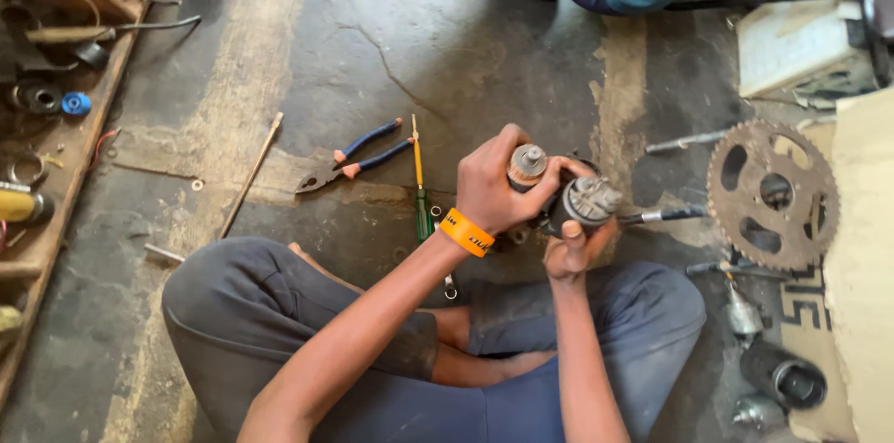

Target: The person sits on the floor and assembles a small electric motor. They insert a cylindrical rotor into the stator housing, use a T-handle wrench to tighten a bolt, and then fit a metal end cap onto the assembly.

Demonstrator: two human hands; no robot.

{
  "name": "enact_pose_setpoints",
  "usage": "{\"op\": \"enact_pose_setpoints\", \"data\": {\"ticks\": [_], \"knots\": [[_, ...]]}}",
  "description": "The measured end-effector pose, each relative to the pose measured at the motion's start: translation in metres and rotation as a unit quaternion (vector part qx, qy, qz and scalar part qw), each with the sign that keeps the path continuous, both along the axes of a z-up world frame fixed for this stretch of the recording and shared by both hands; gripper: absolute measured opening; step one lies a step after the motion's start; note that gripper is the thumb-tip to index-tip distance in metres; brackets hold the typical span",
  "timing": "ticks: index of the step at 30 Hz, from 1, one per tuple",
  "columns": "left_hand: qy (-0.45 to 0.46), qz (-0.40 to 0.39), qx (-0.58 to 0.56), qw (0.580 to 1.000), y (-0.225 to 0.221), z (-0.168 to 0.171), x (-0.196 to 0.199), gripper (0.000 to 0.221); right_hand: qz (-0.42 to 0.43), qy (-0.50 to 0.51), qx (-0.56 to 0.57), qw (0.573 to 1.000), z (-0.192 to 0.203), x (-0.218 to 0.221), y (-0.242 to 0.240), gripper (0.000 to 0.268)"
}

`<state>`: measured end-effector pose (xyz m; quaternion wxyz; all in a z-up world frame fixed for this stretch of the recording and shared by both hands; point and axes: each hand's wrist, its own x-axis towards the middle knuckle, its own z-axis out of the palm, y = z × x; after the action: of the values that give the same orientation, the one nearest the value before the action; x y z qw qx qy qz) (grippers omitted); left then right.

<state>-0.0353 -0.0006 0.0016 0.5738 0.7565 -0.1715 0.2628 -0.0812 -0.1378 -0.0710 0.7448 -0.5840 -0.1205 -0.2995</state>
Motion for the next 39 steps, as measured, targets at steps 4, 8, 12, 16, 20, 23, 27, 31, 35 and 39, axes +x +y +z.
{"op": "enact_pose_setpoints", "data": {"ticks": [4,8,12,16,20,23,27,31,35,39], "knots": [[-0.039,-0.005,0.04,0.998,0.0,-0.003,-0.01,0.032,-0.007,0.024,-0.015,1.0,-0.003,-0.018,0.003,0.083],[-0.028,-0.017,0.045,0.998,0.001,-0.008,-0.013,0.034,-0.029,0.088,-0.07,0.993,-0.007,-0.033,-0.004,0.083],[-0.036,-0.024,0.043,0.998,0.002,-0.008,-0.014,0.034,0.013,0.211,-0.088,0.973,-0.004,-0.052,-0.019,0.068],[-0.038,-0.027,0.047,0.998,0.002,-0.009,-0.014,0.035,0.058,0.256,-0.024,0.965,-0.007,-0.07,-0.029,0.05],[-0.079,-0.033,0.046,0.995,0.005,-0.007,-0.012,0.034,0.061,0.346,-0.009,0.936,-0.011,-0.076,-0.041,0.032],[-0.07,-0.041,0.051,0.995,0.005,-0.005,-0.012,0.035,0.041,0.337,-0.079,0.937,-0.012,-0.071,-0.054,0.027],[-0.071,-0.042,0.05,0.995,0.005,-0.006,-0.011,0.035,0.052,0.423,-0.319,0.847,-0.015,-0.045,-0.073,0.028],[-0.069,-0.043,0.046,0.996,0.004,-0.007,-0.012,0.035,0.179,0.423,-0.743,0.486,-0.052,-0.009,-0.074,0.056],[-0.056,-0.048,0.029,0.997,0.007,-0.003,-0.012,0.034,0.219,0.433,-0.801,0.349,-0.12,0.01,-0.06,0.076],[-0.085,-0.039,0.03,0.995,0.01,-0.003,-0.01,0.035,0.243,0.434,-0.817,0.292,-0.17,0.014,-0.079,0.049]]}}
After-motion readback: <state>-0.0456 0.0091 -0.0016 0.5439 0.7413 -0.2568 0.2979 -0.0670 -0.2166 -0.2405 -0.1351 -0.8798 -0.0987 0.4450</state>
